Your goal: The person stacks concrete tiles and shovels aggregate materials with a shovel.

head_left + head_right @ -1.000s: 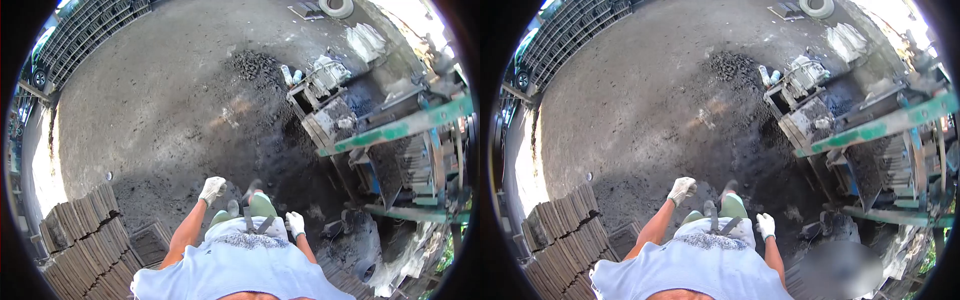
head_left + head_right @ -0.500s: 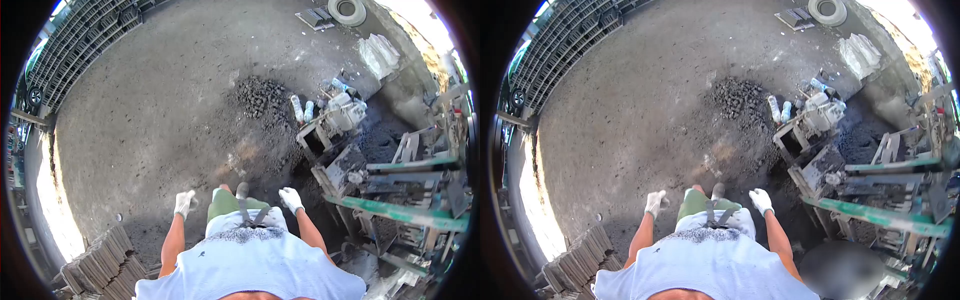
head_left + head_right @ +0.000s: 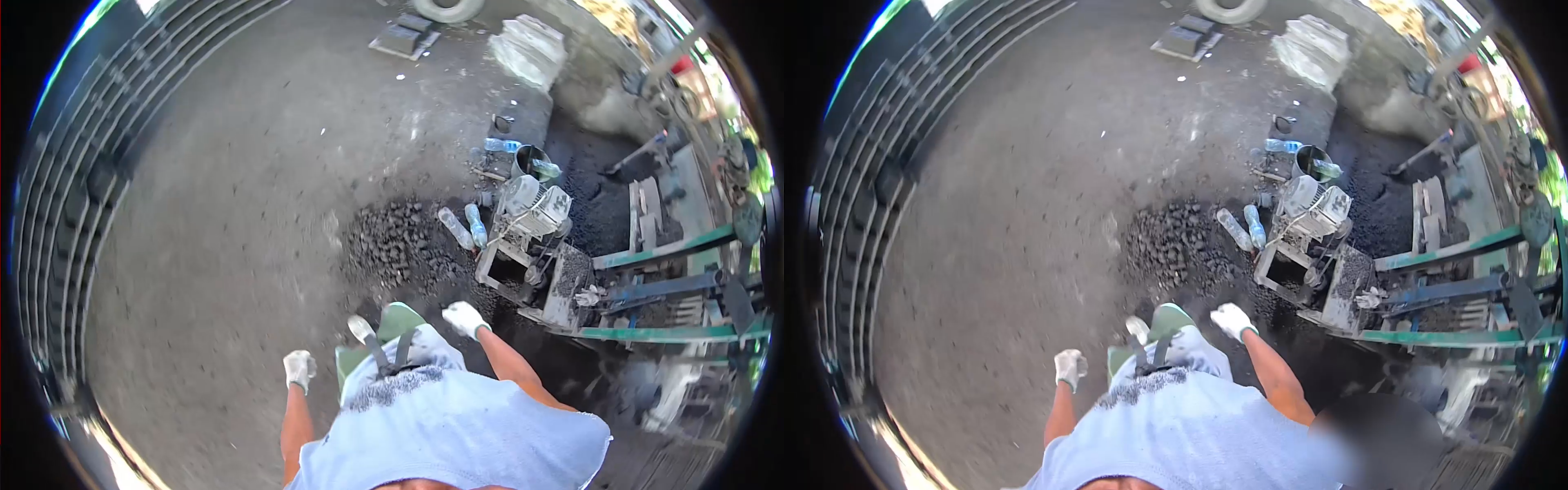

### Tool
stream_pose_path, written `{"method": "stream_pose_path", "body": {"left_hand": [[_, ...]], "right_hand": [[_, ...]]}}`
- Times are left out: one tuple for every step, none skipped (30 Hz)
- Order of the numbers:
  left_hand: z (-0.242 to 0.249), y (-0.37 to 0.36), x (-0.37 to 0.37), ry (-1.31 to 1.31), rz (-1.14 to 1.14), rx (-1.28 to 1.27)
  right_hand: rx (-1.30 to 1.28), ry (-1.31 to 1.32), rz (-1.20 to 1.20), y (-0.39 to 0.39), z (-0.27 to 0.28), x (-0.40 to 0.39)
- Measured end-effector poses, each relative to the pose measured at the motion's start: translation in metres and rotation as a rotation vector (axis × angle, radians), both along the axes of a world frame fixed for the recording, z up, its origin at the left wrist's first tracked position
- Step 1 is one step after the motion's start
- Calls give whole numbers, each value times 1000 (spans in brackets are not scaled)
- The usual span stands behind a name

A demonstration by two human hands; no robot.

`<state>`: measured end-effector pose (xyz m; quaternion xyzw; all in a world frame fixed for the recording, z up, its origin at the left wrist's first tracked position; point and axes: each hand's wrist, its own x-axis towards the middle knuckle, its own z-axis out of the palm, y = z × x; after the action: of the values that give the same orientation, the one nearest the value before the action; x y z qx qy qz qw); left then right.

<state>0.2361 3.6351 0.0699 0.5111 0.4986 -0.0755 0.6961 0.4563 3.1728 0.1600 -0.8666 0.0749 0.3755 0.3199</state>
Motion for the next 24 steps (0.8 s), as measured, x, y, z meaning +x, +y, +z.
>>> {"method": "stream_pose_path", "body": {"left_hand": [[8, 49, 46, -198, -24, 40], [62, 67, 102, -240, -11, 121], [61, 112, 150, -328, -79, 191], [81, 144, 199, -367, -40, 199], [101, 165, 245, -355, 11, 232], [104, 192, 292, -325, 12, 272], [104, 208, 332, -323, 10, 254], [114, 226, 372, -322, 8, 246], [105, 245, 396, -334, -115, 241], [88, 276, 419, -356, -234, 242], [61, 305, 444, -249, -258, 75], [129, 272, 465, -73, -235, 271], [129, 286, 467, -111, -362, 252], [119, 294, 489, -72, -366, 210], [109, 306, 489, -22, -367, 167], [106, 309, 484, -36, -415, 143], [104, 309, 504, -75, -457, 124], [115, 300, 521, -3, -438, 128], [115, 302, 537, -59, -605, 182], [124, 301, 565, 116, -553, 48], [113, 304, 597, 142, -567, 86], [107, 304, 622, 178, -578, 121], [101, 314, 656, 171, -600, 89], [95, 325, 690, 165, -623, 58]], "right_hand": [[17, 46, -53, 17, 1, 11], [40, 88, -96, 17, 0, 17], [40, 86, -162, 31, -8, 28], [46, 114, -226, 47, -12, 42], [44, 149, -252, 58, -19, 56], [43, 186, -278, 79, -13, 76], [-15, 154, -237, 98, -8, 98], [-18, -53, 30, 105, -54, 119], [-94, -327, 313, 108, -104, 138], [-197, -618, 520, 112, -151, 158], [-134, -422, 370, 148, -116, 176], [-87, -238, 192, 184, -83, 194], [-69, -83, 14, 227, -34, 215], [-1, -62, -130, 252, 15, 269], [-33, -334, -90, 264, 7, 293], [-64, -592, -38, 269, 2, 308], [-17, -437, -113, 278, 37, 351], [21, -423, -194, 288, 58, 381], [60, -412, -275, 297, 79, 412], [-7, -567, -281, 296, 68, 439], [-79, -715, -283, 295, 54, 467], [-156, -849, -279, 299, 52, 487], [-102, -603, -360, 294, 51, 504], [-83, -515, -404, 297, 49, 518]]}}
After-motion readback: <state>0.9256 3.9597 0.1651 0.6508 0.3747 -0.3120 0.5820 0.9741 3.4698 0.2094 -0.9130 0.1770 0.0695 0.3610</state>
